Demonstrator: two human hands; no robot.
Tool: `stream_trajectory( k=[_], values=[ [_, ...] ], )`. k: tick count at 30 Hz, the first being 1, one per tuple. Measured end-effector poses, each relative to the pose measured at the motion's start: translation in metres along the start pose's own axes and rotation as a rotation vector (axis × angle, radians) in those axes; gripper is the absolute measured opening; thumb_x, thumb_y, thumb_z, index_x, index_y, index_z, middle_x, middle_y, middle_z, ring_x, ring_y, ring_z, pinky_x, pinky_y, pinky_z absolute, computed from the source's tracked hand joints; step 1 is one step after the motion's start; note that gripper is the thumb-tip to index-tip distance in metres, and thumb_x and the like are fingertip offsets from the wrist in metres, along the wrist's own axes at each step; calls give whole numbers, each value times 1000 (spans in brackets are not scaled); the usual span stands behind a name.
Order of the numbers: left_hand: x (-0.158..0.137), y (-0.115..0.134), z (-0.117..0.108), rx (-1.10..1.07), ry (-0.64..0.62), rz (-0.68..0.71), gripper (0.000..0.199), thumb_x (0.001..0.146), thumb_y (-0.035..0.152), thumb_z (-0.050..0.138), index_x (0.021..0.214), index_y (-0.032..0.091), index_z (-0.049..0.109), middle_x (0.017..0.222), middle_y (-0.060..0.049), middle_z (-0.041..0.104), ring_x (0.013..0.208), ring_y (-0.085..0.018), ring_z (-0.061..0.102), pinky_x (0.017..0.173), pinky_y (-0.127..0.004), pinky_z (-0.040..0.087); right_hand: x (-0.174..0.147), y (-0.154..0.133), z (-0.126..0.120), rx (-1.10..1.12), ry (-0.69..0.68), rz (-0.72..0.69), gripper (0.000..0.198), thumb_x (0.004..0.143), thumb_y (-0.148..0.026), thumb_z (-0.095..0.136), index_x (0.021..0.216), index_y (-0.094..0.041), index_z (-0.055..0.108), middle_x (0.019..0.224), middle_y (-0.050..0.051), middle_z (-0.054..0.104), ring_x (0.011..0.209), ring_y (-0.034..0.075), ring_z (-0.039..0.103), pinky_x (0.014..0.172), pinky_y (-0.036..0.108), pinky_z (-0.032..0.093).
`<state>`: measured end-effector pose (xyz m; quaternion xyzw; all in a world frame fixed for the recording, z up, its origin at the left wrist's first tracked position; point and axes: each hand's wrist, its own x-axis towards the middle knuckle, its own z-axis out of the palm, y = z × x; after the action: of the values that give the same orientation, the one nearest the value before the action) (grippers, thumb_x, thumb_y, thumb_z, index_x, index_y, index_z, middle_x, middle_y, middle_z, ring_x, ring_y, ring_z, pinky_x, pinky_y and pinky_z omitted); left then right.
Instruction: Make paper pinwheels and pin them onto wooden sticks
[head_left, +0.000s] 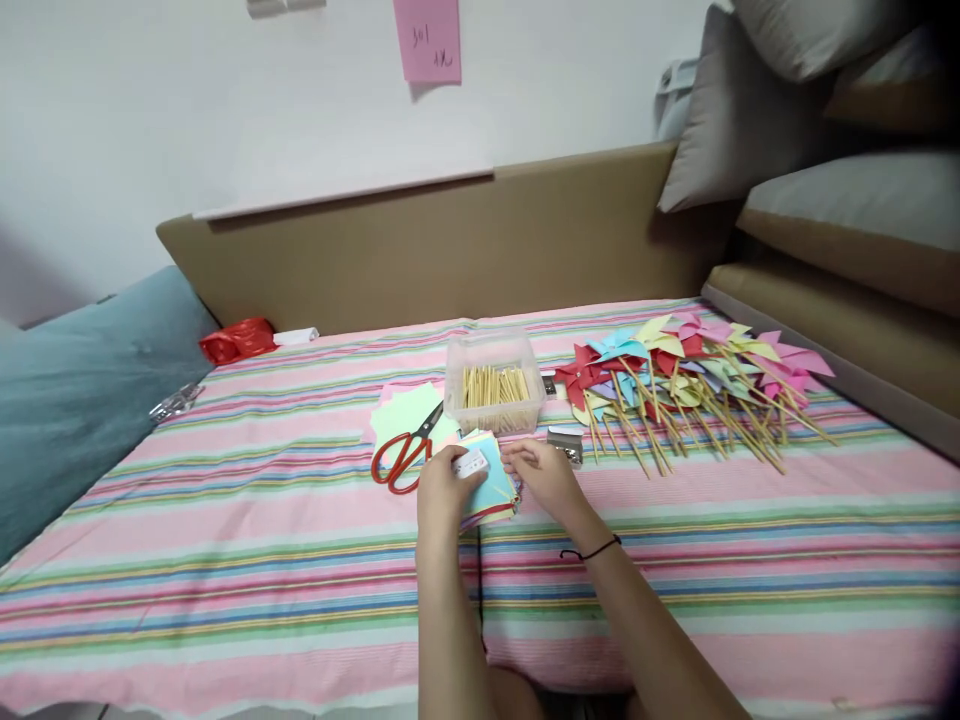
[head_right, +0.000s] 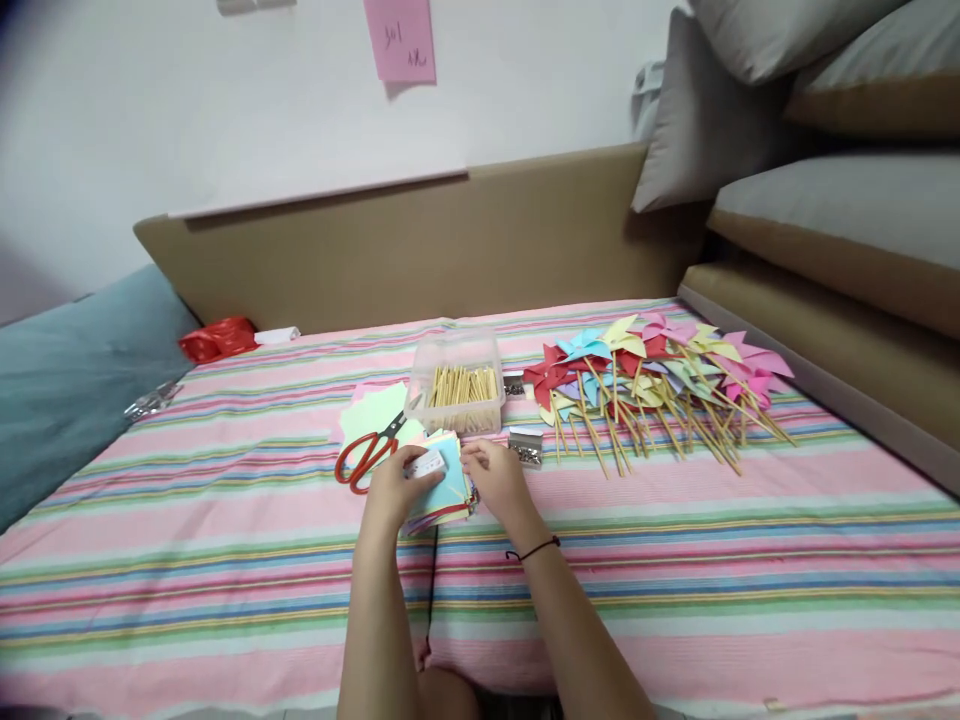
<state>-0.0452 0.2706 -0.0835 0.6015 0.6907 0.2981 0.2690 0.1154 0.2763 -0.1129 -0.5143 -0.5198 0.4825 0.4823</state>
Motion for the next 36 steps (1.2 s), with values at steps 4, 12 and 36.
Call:
stream_trajectory(
  k=[4,12,36],
  values=[
    [-3,-2,-2,-65,-1,-2,23,61,21,72,83,18,65,80,-3,68,76,-19,61,70,-29,42,-2,-1,1,0,4,47,14,72,-26,59,79,-17,66,75,9,73,72,22,71,62,32,55],
    [-15,-3,3,-165,78,8,22,63,22,70,84,19,67,82,-3,68,79,-20,60,69,-29,44,-4,-4,6,-6,21,39,25,70,-33,66,88,-16,64,83,10,72,79,23,69,75,36,54],
    [-23,-13,-6,-618,180,-226,44,68,49,68,97,16,63,96,-7,65,80,-16,61,73,-30,48,-18,-27,-19,159,-194,281,48,62,-24,64,107,-24,46,59,-9,52,47,11,49,42,21,37]
  ],
)
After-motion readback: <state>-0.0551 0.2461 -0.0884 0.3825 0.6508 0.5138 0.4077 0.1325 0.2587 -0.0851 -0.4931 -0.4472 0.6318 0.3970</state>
